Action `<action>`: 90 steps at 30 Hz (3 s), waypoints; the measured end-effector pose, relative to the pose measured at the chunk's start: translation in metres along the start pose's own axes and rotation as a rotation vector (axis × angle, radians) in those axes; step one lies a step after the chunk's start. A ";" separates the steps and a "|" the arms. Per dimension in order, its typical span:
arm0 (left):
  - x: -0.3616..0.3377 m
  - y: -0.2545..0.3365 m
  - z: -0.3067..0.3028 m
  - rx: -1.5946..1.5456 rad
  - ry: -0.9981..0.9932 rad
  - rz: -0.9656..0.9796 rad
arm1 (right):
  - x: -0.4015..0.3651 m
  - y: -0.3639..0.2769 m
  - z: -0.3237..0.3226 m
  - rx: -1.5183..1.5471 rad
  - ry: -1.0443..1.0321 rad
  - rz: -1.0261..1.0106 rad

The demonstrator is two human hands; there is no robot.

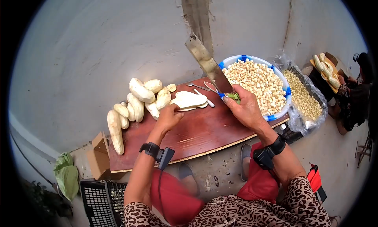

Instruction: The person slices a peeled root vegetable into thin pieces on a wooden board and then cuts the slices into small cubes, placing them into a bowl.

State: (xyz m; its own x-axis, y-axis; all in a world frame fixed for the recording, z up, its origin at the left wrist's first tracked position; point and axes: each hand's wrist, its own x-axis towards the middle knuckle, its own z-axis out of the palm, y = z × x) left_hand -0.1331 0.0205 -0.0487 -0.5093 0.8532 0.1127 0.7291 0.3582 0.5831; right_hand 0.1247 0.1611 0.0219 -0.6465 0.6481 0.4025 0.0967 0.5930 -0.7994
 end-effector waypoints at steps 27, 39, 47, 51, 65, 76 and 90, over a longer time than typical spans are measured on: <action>0.065 -0.010 0.060 0.612 -0.105 -0.012 | -0.015 0.022 0.001 0.159 0.155 0.044; -0.014 -0.003 0.035 -0.356 -0.025 -0.594 | -0.028 0.029 0.018 0.043 -0.126 -0.008; -0.022 -0.026 0.055 -0.396 -0.209 -0.649 | -0.049 0.044 0.033 -0.221 -0.403 0.117; -0.028 -0.030 0.062 -0.411 -0.177 -0.552 | -0.054 0.051 0.043 -0.320 -0.489 0.167; -0.048 -0.015 0.065 -0.553 -0.244 -0.571 | -0.058 0.069 0.060 -0.276 -0.637 0.134; -0.057 -0.031 0.072 0.012 -0.128 -0.378 | -0.063 0.064 0.059 -0.344 -0.703 0.164; -0.059 -0.030 0.097 0.312 0.168 0.352 | -0.047 0.056 0.084 -0.390 -0.628 0.055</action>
State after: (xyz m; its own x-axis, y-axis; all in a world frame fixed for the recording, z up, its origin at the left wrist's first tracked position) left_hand -0.0808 -0.0042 -0.1507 -0.2552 0.8792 0.4024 0.9591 0.1774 0.2207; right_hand 0.0966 0.1237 -0.0794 -0.9328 0.3559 -0.0576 0.3276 0.7699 -0.5476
